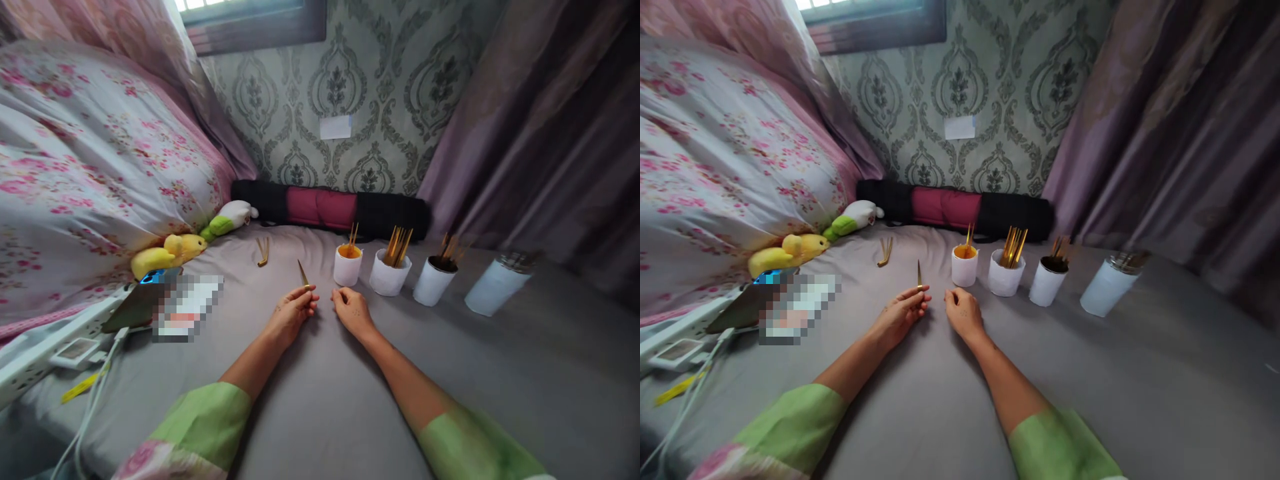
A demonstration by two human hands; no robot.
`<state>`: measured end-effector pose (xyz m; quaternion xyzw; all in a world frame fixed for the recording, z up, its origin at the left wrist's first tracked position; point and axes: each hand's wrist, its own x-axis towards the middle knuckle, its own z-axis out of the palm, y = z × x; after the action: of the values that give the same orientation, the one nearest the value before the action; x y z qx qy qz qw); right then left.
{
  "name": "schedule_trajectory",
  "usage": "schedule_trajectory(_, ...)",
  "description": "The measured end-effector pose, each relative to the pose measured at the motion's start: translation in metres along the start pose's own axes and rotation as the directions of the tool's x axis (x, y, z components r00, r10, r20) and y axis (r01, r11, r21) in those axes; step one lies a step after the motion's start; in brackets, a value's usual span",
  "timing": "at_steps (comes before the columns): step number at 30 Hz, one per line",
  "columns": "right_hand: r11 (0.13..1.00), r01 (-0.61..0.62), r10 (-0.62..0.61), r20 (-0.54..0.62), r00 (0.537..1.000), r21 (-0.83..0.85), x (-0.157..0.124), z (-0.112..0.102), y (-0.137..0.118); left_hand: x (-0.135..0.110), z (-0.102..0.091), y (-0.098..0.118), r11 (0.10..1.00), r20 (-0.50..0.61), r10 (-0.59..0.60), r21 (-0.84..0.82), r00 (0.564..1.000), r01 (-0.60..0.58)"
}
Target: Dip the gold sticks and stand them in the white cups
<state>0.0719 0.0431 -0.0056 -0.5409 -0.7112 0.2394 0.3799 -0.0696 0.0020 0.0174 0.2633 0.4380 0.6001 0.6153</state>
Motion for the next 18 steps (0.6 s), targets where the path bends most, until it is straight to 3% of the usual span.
schedule_trajectory(12, 0.978, -0.054, 0.032, 0.111, 0.993, 0.2, 0.001, -0.007, -0.003, -0.028, 0.004, -0.012, 0.996, 0.043, 0.035, 0.082, 0.998, -0.038)
schedule_trajectory(18, 0.927, -0.083, 0.014, 0.186, 0.983, 0.367, 0.003, -0.007, 0.001, -0.037, 0.005, -0.014, 0.981, 0.086, 0.078, 0.168, 0.993, -0.092)
